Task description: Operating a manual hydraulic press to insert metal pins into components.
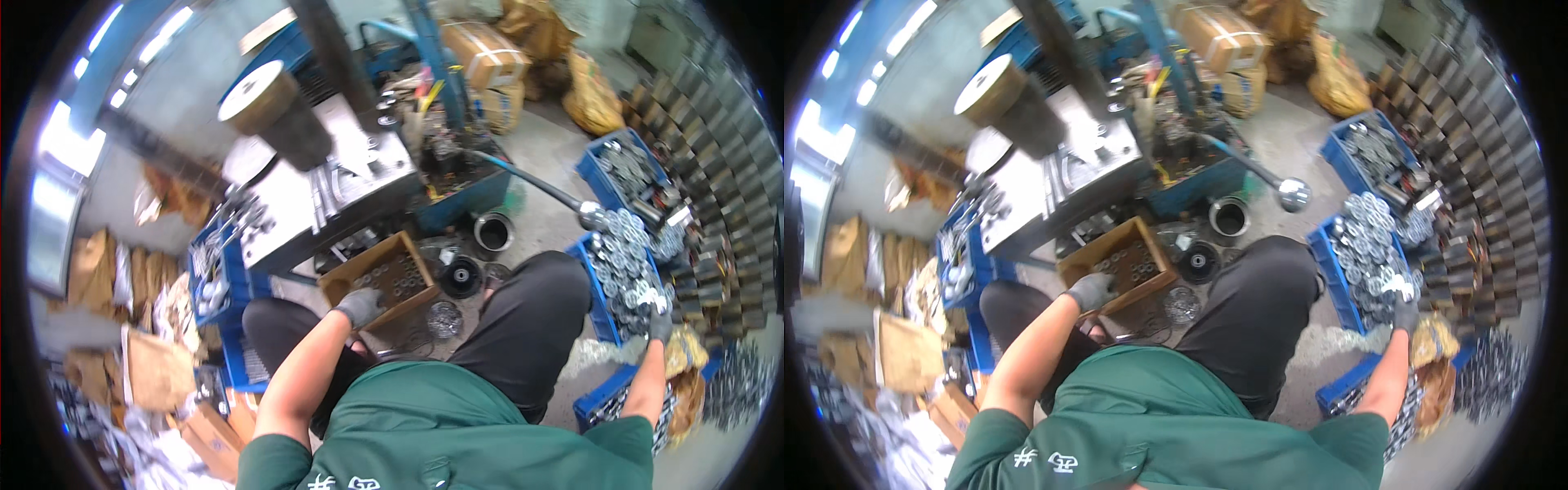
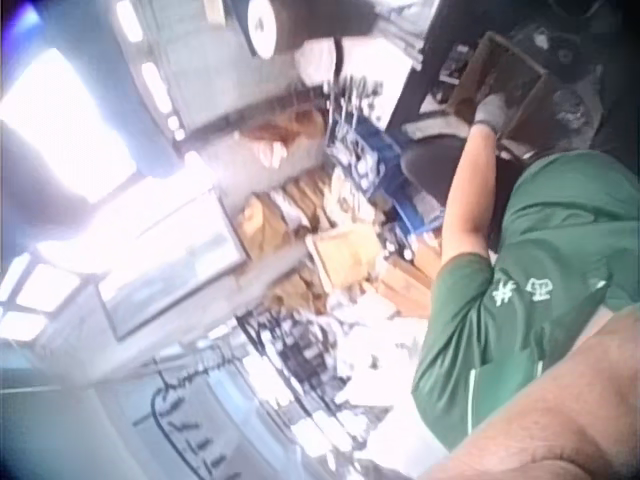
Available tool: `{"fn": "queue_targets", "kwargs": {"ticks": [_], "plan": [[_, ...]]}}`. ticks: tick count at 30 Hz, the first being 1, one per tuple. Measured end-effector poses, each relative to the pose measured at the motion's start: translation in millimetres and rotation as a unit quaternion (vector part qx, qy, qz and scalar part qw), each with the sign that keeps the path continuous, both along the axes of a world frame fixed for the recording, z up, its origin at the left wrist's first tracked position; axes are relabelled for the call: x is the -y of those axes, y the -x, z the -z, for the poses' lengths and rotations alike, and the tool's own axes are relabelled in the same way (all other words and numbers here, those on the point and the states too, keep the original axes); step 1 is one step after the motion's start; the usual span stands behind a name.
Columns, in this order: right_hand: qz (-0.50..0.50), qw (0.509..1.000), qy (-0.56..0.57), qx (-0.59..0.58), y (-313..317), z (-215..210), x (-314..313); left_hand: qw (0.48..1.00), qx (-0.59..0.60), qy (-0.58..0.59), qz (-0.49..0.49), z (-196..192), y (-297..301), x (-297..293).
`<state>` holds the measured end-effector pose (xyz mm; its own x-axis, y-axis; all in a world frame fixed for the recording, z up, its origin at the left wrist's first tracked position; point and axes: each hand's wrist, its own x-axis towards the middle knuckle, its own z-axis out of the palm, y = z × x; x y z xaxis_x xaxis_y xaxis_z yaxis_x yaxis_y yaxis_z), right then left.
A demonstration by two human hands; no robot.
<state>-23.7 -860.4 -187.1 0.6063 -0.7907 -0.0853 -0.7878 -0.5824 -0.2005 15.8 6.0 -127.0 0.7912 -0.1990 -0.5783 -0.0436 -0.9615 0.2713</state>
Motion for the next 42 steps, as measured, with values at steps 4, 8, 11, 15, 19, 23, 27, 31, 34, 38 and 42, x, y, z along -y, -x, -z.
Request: {"fn": "queue_targets", "kwargs": {"ticks": [4,8,11,15,19,23,27,31,34,38,42], "plan": [[0.025,0.999,0.010,-0.036,-15.2,-2.7,-0.8,1.000,0.029,-0.001,0.011,2.3,4.5,-2.6],[0.042,0.996,0.070,-0.034,-14.7,-8.8,3.4,0.998,0.037,0.022,0.040,1.2,-3.8,7.0],[-0.028,0.999,0.004,0.023,-16.0,-11.6,-75.3,0.998,0.047,0.021,0.038,-14.8,2.7,-0.4],[-0.190,0.982,0.004,0.024,-44.8,-15.2,-137.3,0.989,0.119,0.072,0.055,-14.9,4.9,0.4],[-0.285,0.842,-0.447,0.095,-108.7,-41.6,-148.5,0.982,0.092,0.134,0.093,-36.6,-16.6,23.9],[-0.546,0.775,-0.313,-0.059,-193.4,-165.1,-340.2,0.968,0.150,0.196,0.042,-45.1,-8.8,7.8],[-0.614,0.685,-0.390,-0.044,-198.9,-248.6,-473.5,0.942,0.180,0.282,0.019,-74.8,-21.0,22.2],[-0.647,0.680,-0.344,-0.006,-168.6,-275.6,-598.6,0.881,0.230,0.413,-0.028,-72.8,-24.8,26.6],[-0.559,0.643,-0.517,0.081,-149.3,-259.6,-645.3,0.837,0.170,0.511,-0.094,-89.7,-25.0,34.6],[-0.463,0.592,-0.654,0.082,-133.2,-245.2,-675.5,0.843,0.085,0.514,-0.136,-103.4,-23.2,39.3],[-0.419,0.593,-0.681,0.099,-130.0,-251.3,-696.9,0.733,0.030,0.641,-0.224,-95.1,-18.5,42.5]]}}
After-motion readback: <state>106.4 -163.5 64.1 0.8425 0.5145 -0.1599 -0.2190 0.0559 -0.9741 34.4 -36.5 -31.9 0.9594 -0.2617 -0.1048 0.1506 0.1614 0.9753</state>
